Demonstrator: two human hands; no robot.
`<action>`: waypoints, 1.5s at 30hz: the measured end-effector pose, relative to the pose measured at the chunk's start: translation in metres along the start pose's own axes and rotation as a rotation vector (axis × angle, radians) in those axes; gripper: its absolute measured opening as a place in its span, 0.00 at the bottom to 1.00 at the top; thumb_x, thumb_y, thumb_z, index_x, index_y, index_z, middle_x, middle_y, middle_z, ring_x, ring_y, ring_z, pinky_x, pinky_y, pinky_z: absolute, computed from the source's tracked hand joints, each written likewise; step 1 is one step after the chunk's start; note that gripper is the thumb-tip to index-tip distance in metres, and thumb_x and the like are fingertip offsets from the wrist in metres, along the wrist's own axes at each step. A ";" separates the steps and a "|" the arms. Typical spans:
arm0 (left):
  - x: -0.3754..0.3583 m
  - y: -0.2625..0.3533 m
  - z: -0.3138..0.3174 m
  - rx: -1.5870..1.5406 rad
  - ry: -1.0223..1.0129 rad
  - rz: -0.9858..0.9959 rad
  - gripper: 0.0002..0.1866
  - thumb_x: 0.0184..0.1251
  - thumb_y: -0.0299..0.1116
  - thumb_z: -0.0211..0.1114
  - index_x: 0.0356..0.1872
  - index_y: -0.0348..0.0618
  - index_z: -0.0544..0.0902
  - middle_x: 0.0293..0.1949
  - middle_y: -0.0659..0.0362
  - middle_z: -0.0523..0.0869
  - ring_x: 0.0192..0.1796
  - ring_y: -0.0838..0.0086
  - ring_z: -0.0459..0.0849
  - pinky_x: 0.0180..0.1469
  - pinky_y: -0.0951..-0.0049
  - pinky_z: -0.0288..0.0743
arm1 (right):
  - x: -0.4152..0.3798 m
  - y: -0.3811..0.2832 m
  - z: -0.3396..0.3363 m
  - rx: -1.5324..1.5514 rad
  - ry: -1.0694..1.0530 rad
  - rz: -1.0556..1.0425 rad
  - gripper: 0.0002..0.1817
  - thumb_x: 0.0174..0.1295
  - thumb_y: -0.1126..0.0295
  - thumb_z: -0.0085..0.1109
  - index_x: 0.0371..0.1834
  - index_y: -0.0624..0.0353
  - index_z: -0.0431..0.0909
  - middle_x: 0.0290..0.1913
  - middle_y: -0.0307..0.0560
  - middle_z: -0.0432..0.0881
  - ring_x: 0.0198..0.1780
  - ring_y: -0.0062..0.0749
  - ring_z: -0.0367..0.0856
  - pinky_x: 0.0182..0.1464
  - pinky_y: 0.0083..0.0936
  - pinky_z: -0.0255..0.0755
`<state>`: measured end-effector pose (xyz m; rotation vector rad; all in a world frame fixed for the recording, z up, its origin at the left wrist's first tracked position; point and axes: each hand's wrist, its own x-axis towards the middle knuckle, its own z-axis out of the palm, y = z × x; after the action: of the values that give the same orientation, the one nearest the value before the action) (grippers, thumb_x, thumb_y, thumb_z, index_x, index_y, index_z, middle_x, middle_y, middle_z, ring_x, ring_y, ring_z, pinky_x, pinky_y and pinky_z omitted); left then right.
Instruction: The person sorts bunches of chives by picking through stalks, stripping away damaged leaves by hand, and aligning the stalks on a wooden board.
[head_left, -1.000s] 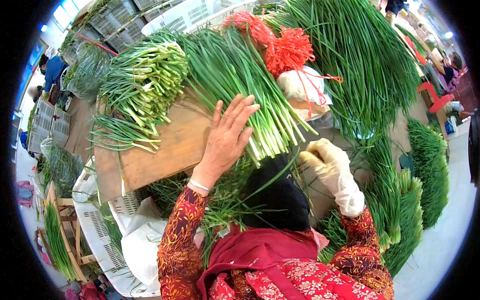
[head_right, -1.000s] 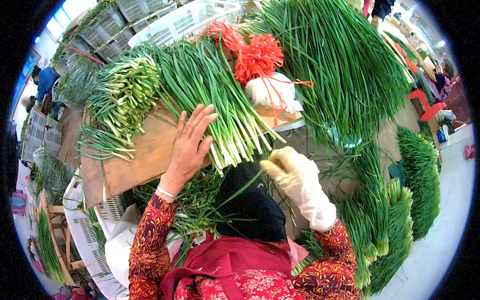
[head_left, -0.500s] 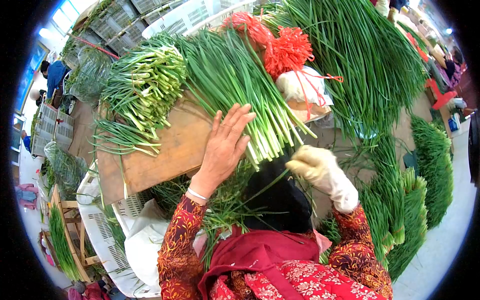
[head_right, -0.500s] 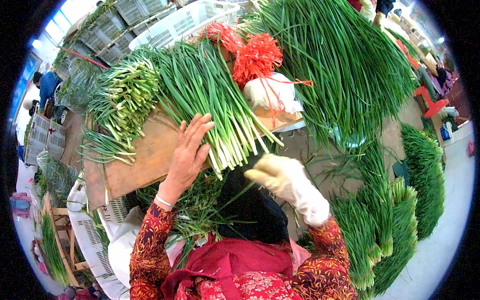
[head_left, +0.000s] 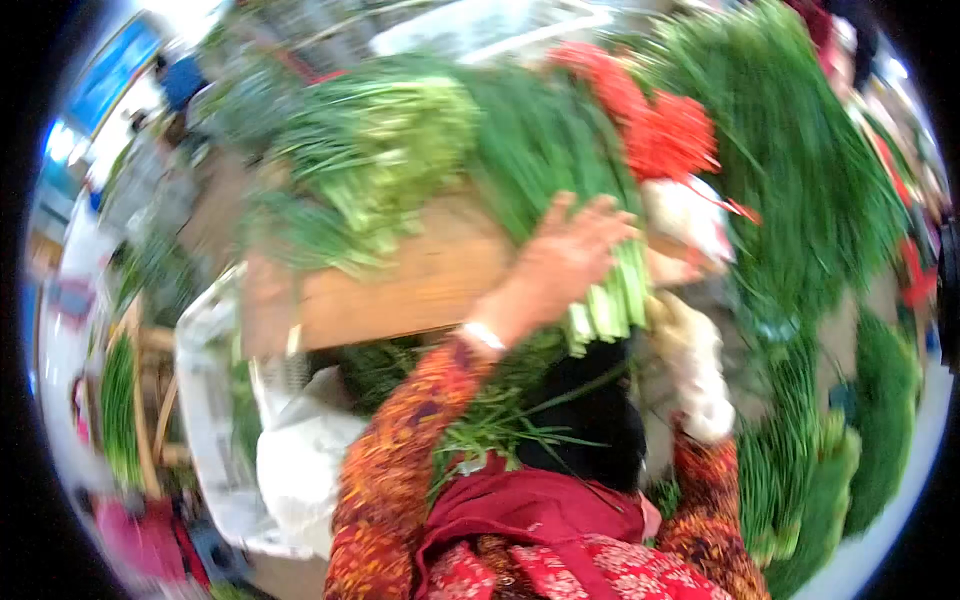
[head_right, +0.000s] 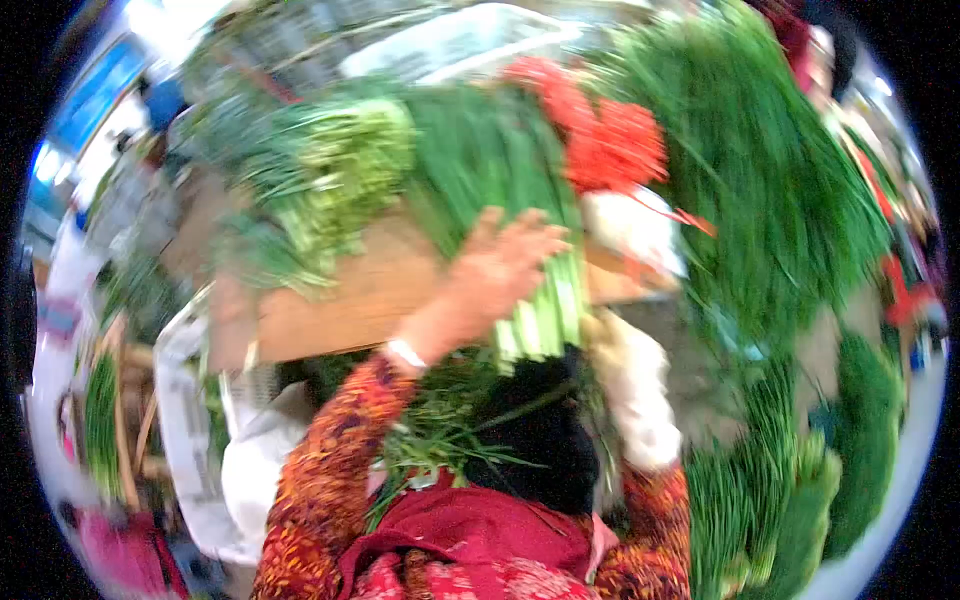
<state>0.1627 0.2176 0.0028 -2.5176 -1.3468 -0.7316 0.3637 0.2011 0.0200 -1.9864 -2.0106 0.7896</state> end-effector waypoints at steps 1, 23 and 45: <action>-0.001 0.005 -0.009 -0.027 0.008 0.003 0.21 0.61 0.35 0.52 0.57 0.47 0.68 0.62 0.59 0.64 0.68 0.67 0.55 0.69 0.57 0.34 | -0.007 0.007 -0.005 0.052 0.052 -0.036 0.15 0.58 0.58 0.52 0.38 0.56 0.79 0.31 0.52 0.81 0.33 0.38 0.79 0.40 0.29 0.70; -0.217 -0.025 -0.128 -1.416 0.780 -1.121 0.21 0.67 0.30 0.50 0.59 0.34 0.62 0.55 0.54 0.70 0.56 0.70 0.71 0.59 0.72 0.64 | -0.010 -0.249 0.152 -0.373 0.083 -0.949 0.15 0.47 0.62 0.62 0.35 0.58 0.73 0.33 0.51 0.77 0.32 0.44 0.79 0.33 0.34 0.73; -0.208 -0.060 -0.115 -1.849 1.155 -1.061 0.21 0.66 0.44 0.51 0.54 0.41 0.68 0.50 0.60 0.77 0.52 0.70 0.76 0.50 0.70 0.72 | -0.047 -0.214 0.129 0.682 -0.778 -0.472 0.07 0.58 0.68 0.55 0.35 0.60 0.74 0.25 0.33 0.76 0.25 0.12 0.70 0.27 0.09 0.62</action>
<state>-0.0214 0.0563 -0.0081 -0.3316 -1.3480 -3.8822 0.1177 0.1372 0.0298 -0.8302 -1.9835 1.9675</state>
